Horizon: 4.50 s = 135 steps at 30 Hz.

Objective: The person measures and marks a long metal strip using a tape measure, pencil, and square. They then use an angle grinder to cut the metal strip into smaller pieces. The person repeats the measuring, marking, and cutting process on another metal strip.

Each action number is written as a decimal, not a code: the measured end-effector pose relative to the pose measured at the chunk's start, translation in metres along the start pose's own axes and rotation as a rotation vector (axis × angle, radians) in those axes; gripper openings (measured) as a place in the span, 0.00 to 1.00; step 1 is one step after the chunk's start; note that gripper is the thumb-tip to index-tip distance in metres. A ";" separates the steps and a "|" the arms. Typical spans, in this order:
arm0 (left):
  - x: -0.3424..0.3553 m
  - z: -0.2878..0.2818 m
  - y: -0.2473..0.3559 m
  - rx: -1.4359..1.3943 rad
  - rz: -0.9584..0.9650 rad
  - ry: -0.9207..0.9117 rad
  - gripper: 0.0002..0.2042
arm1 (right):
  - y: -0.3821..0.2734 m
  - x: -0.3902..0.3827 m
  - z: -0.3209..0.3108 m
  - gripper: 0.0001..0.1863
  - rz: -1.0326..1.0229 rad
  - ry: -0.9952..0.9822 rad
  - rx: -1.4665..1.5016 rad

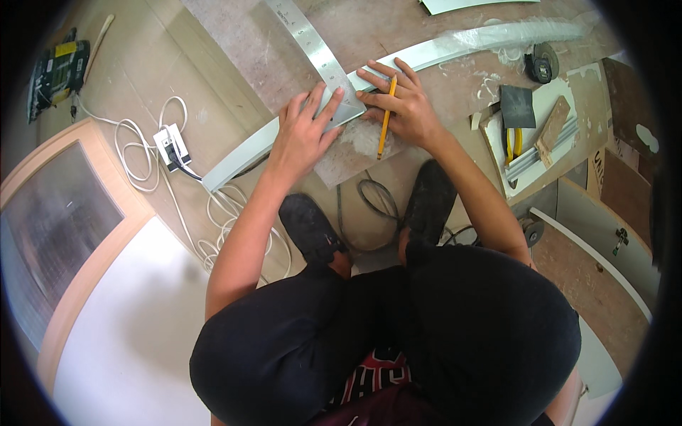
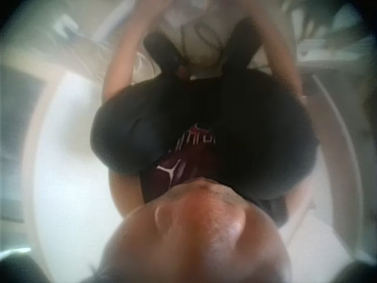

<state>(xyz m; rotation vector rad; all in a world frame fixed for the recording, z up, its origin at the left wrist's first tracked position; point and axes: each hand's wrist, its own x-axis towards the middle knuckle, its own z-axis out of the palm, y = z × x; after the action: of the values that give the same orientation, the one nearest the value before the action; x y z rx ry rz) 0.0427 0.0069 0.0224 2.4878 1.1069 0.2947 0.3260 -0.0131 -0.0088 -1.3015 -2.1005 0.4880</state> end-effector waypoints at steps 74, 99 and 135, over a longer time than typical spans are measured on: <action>-0.011 0.007 -0.010 0.015 -0.021 0.057 0.41 | -0.030 0.036 0.020 0.09 0.648 0.110 0.536; -0.013 0.008 -0.005 0.047 -0.014 0.051 0.43 | -0.043 -0.018 -0.025 0.10 0.538 0.042 0.439; 0.012 -0.021 0.037 -0.148 -0.018 -0.023 0.36 | 0.040 0.007 -0.040 0.24 -0.176 0.053 0.116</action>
<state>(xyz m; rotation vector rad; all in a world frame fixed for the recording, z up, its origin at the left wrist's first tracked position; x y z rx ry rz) 0.0678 -0.0007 0.0579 2.3446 1.0582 0.3303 0.3772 0.0108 -0.0012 -1.0426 -2.0865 0.4861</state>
